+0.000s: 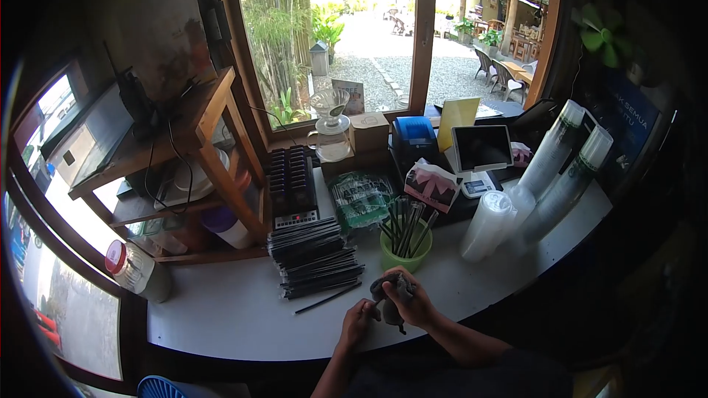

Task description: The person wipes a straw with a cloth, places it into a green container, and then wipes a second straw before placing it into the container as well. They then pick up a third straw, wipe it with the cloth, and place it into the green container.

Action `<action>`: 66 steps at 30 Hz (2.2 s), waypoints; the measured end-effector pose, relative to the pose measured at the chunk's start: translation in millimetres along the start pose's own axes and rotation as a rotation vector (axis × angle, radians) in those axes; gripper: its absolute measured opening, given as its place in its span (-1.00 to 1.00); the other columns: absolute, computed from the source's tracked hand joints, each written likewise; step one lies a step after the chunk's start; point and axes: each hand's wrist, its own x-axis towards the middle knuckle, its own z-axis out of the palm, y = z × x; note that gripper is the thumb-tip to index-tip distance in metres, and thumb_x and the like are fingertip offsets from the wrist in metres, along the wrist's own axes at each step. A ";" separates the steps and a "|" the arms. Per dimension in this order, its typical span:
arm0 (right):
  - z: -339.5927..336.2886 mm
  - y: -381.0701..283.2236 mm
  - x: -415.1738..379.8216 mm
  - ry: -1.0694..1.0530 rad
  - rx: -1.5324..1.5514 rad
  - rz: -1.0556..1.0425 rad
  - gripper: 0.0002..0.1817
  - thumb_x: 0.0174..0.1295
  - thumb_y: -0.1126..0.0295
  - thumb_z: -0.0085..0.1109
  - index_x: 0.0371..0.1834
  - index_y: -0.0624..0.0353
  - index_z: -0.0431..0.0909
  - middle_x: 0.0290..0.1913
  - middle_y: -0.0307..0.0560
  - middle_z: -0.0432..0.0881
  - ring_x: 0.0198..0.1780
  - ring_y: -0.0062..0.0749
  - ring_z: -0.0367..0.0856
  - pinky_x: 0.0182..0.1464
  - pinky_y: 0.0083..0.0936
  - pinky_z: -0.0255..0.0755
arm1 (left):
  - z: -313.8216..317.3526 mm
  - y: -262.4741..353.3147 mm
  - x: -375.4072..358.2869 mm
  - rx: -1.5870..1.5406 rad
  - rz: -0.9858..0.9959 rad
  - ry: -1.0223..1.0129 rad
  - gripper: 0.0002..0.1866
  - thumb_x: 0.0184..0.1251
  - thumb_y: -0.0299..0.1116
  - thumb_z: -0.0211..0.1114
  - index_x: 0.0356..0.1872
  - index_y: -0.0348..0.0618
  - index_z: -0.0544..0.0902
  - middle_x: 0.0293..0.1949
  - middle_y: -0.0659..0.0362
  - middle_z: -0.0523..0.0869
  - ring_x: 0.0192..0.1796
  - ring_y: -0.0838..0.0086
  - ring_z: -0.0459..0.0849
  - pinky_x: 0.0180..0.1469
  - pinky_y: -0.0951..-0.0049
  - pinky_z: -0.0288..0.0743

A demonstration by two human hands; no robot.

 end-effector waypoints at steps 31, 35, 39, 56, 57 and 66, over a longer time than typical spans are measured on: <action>-27.5 33.5 -29.5 -0.098 0.049 0.160 -0.85 0.47 0.26 0.07 -0.08 0.06 0.46 -0.42 -0.39 0.41 -0.54 -0.79 0.27 -0.58 -0.73 0.11 | -12.0 231.2 48.3 0.377 0.944 -0.074 -0.77 0.12 -0.63 0.40 -0.24 -0.18 0.58 -0.39 0.16 0.67 -0.35 0.38 0.62 -0.32 0.42 0.51; -26.1 55.3 -34.3 -0.026 -0.017 0.164 -0.86 0.43 0.28 0.13 -0.09 0.06 0.47 -0.40 -0.29 0.44 -0.45 -0.71 0.35 -0.45 -0.67 0.24 | -12.1 237.0 60.4 0.117 1.078 0.287 -0.75 0.10 -0.63 0.42 -0.26 -0.13 0.56 -0.39 0.19 0.67 -0.36 0.36 0.61 -0.31 0.46 0.51; -38.1 55.7 -30.9 0.031 0.084 0.335 -0.86 0.48 0.25 0.02 -0.10 0.06 0.41 -0.39 -0.21 0.44 -0.51 -0.64 0.34 -0.60 -0.58 0.18 | -18.2 256.3 90.0 0.470 1.286 0.464 -0.73 0.07 -0.58 0.44 -0.25 -0.09 0.56 -0.37 0.22 0.68 -0.29 0.36 0.59 -0.24 0.42 0.48; -43.9 99.2 -9.9 0.174 0.003 0.346 -0.70 0.43 0.24 0.10 0.11 0.11 0.44 -0.21 -0.12 0.60 -0.24 -0.42 0.60 -0.22 -0.50 0.48 | -34.1 109.4 134.7 0.522 0.752 0.344 -0.63 0.18 -0.26 0.42 -0.02 -0.05 0.52 0.09 0.00 0.46 0.15 0.06 0.39 0.22 0.09 0.26; -44.8 108.1 -12.4 0.188 -0.113 0.260 -0.69 0.42 0.24 0.11 0.12 0.15 0.45 -0.16 -0.09 0.62 -0.14 -0.37 0.61 -0.09 -0.47 0.49 | -39.5 96.9 127.5 0.517 0.724 0.390 -0.68 0.19 -0.30 0.39 -0.06 -0.06 0.53 0.03 0.01 0.47 0.12 0.07 0.39 0.19 0.10 0.26; -43.6 117.8 -12.6 0.192 -0.271 0.131 -0.74 0.41 0.26 0.13 -0.01 0.21 0.51 -0.13 -0.03 0.64 -0.01 -0.38 0.61 0.08 -0.45 0.43 | -98.5 12.5 21.6 0.848 0.363 0.503 -0.80 0.14 -0.33 0.37 -0.24 -0.11 0.60 -0.15 0.06 0.53 0.02 0.12 0.45 0.14 0.13 0.27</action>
